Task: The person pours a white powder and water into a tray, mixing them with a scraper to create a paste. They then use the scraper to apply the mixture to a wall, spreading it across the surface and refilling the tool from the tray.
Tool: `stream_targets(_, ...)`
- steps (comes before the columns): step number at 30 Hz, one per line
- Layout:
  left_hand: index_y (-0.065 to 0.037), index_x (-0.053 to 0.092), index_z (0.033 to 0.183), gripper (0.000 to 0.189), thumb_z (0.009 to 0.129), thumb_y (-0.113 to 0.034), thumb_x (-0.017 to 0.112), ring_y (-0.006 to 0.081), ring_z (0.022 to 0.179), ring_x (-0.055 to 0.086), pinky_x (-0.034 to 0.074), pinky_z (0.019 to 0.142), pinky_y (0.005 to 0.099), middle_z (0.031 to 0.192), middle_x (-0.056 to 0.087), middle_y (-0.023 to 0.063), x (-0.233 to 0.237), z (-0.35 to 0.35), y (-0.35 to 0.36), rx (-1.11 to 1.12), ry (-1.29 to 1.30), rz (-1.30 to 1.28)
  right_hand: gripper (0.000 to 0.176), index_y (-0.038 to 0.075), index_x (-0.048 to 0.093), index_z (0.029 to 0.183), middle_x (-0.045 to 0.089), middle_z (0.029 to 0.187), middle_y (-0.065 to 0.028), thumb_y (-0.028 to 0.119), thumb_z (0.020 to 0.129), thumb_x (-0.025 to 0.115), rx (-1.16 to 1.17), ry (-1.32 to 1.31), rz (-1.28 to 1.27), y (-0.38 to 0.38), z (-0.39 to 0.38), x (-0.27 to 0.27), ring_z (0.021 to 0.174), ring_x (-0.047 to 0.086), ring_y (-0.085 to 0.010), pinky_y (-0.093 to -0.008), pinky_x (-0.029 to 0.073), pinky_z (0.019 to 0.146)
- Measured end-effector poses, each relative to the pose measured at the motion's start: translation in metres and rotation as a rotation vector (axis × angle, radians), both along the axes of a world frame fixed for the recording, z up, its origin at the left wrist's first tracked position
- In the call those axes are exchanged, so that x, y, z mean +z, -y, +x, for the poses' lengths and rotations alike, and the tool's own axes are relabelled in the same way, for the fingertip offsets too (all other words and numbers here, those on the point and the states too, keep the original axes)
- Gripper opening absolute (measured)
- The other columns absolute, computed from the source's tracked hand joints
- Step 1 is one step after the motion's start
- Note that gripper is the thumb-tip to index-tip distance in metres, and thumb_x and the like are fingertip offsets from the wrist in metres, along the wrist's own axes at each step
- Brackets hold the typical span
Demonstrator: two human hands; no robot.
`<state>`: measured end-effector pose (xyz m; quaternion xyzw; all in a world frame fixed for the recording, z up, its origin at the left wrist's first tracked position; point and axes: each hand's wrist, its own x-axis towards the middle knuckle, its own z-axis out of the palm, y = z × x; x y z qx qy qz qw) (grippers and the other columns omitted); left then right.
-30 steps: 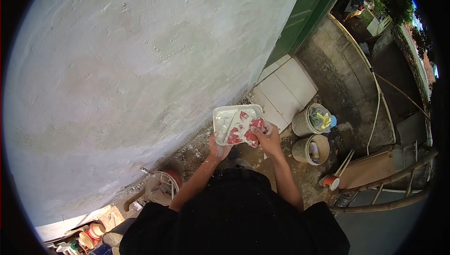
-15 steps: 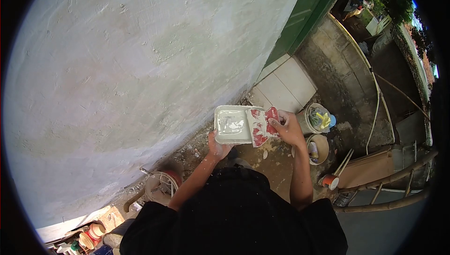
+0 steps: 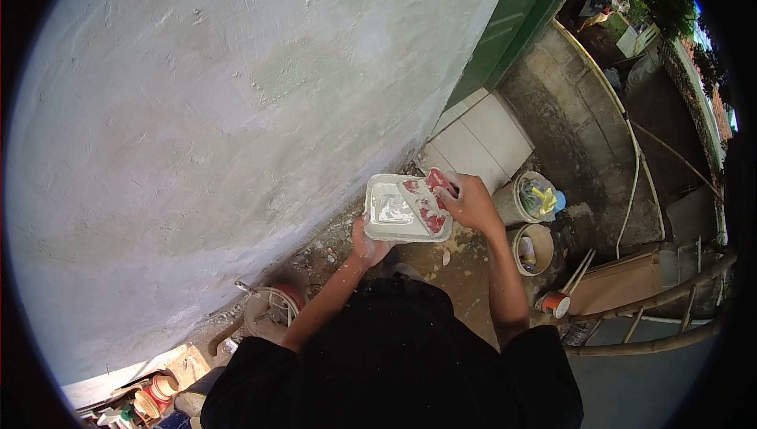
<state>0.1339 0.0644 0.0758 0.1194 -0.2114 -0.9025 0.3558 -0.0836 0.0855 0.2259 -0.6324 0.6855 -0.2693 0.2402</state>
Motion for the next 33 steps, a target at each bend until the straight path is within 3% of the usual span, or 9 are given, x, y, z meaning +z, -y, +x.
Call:
stream_targets(4,-0.006,0.031,0.147,0.085,0.085,-0.063,0.042,0.0372,0.128,0.046,0.039,0.102,0.0574,0.144,0.043,0.0175,-0.006,0.000,0.002,-0.016,0.002,0.000,0.019,-0.003,0.061,0.092,0.060,0.076,-0.0241,0.014,0.085,0.063,0.044,-0.004,-0.002,0.009,-0.003,-0.015,0.065,0.053,-0.0383,-0.0405,0.045,0.064)
stream_targets(7,-0.007,0.029,0.148,0.085,0.085,-0.063,0.042,0.0374,0.128,0.046,0.040,0.101,0.0579,0.144,0.043,0.0177,-0.008,0.000,0.002,-0.030,0.001,-0.014,0.018,-0.003,0.058,0.084,0.056,0.070,-0.0244,0.014,0.081,0.063,0.054,0.102,-0.017,0.016,-0.001,-0.020,0.066,0.051,-0.0432,-0.0447,0.042,0.063)
stream_targets(10,-0.007,0.028,0.148,0.086,0.085,-0.064,0.041,0.0377,0.129,0.045,0.041,0.100,0.0577,0.145,0.041,0.0180,-0.010,-0.001,0.002,-0.040,0.033,-0.007,0.019,-0.003,0.058,0.084,0.056,0.069,-0.0240,0.015,0.082,0.063,0.101,0.118,-0.027,0.023,0.000,-0.022,0.064,0.051,-0.0421,-0.0444,0.042,0.063)
stream_targets(16,-0.006,0.029,0.148,0.081,0.087,-0.058,0.040,0.0365,0.130,0.045,0.038,0.105,0.0563,0.145,0.041,0.0179,-0.001,-0.001,0.000,-0.054,-0.030,0.027,0.021,-0.002,0.062,0.087,0.059,0.072,-0.0247,0.018,0.083,0.065,0.246,0.040,0.028,0.034,-0.001,-0.018,0.069,0.055,-0.0426,-0.0452,0.043,0.064)
stream_targets(19,-0.008,0.027,0.149,0.087,0.085,-0.065,0.039,0.0376,0.131,0.044,0.041,0.101,0.0569,0.147,0.039,0.0176,-0.005,-0.001,0.001,-0.058,0.018,-0.018,0.020,-0.002,0.063,0.087,0.060,0.073,-0.0249,0.018,0.082,0.065,0.301,0.005,0.039,0.033,-0.001,0.000,0.071,0.056,-0.0432,-0.0459,0.044,0.064)
stream_targets(27,-0.005,0.030,0.147,0.083,0.086,-0.061,0.037,0.0366,0.129,0.046,0.039,0.103,0.0564,0.145,0.042,0.0176,-0.005,0.001,0.004,-0.019,-0.019,0.000,0.018,0.003,0.066,0.091,0.062,0.079,-0.0238,0.019,0.083,0.064,0.333,-0.223,0.127,0.031,-0.007,0.035,0.080,0.058,-0.0432,-0.0492,0.044,0.073)
stream_targets(33,-0.005,0.030,0.147,0.083,0.086,-0.061,0.037,0.0369,0.129,0.046,0.040,0.103,0.0561,0.144,0.042,0.0185,0.000,-0.003,0.002,-0.034,-0.022,-0.007,0.022,0.004,0.067,0.095,0.063,0.077,-0.0220,0.021,0.082,0.067,0.447,-0.154,0.220,0.037,-0.009,0.012,0.075,0.058,-0.0420,-0.0468,0.045,0.069)
